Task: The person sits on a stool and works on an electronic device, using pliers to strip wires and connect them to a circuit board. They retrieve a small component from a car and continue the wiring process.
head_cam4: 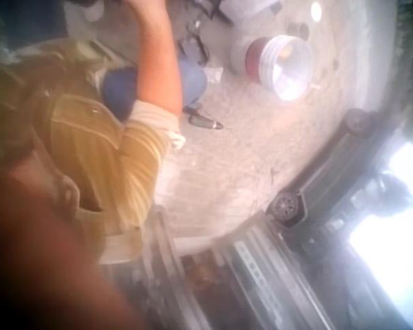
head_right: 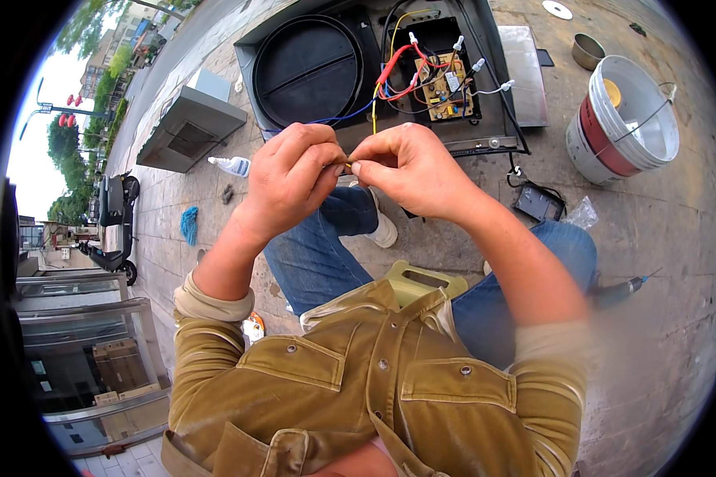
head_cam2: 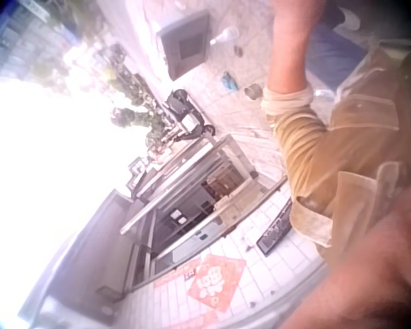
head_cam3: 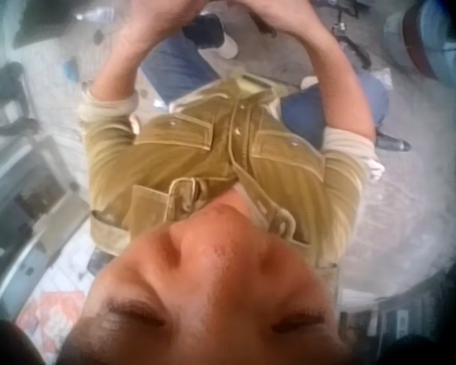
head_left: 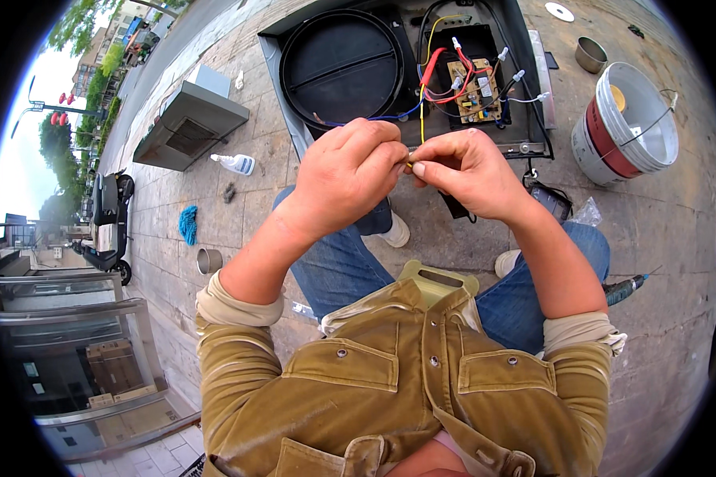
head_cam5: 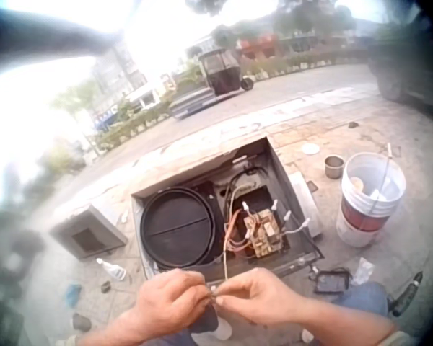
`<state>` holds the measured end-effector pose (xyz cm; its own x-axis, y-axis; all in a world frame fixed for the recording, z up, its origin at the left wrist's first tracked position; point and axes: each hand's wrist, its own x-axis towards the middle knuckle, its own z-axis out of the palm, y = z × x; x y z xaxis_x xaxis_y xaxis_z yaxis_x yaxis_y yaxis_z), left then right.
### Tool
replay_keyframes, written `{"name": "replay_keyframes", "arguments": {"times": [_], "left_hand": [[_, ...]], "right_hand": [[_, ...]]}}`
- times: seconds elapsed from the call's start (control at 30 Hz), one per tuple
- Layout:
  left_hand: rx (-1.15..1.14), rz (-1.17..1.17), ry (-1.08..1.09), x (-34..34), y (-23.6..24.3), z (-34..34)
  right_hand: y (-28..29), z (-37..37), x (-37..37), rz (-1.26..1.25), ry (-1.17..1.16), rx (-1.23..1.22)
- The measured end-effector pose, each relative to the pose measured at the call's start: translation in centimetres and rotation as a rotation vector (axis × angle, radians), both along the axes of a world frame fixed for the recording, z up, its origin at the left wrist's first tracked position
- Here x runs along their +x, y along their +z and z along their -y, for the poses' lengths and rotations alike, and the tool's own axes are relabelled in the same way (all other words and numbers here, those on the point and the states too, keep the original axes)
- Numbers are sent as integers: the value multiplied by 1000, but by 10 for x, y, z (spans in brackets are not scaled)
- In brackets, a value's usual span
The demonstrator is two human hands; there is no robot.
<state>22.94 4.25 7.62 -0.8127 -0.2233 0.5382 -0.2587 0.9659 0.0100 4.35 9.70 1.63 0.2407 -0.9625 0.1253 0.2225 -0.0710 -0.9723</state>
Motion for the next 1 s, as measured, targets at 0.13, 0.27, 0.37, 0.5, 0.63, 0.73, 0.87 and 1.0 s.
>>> {"name": "replay_keyframes", "arguments": {"times": [0.13,0.27,0.37,0.5,0.63,0.73,0.87,1.0], "left_hand": [[-9,104,13,0,-2,0],[396,203,237,3,-17,-5],[1842,107,317,12,-18,11],[1908,-25,294,12,-9,5],[203,32,8,15,6,-2],[-35,37,-80,14,-2,2],[-193,41,-107,12,-3,8],[-202,44,-88,9,-5,6]], "right_hand": [[6,-4,0,-214,-15,-27],[-4,-5,8,-770,-324,-747],[-9,-6,12,-960,-338,-968],[-7,-4,9,-736,-309,-786],[3,-1,3,-523,-229,-560],[8,-2,-2,-451,-169,-444],[9,-2,-1,-391,-161,-409],[10,-8,4,-432,-207,-382]]}}
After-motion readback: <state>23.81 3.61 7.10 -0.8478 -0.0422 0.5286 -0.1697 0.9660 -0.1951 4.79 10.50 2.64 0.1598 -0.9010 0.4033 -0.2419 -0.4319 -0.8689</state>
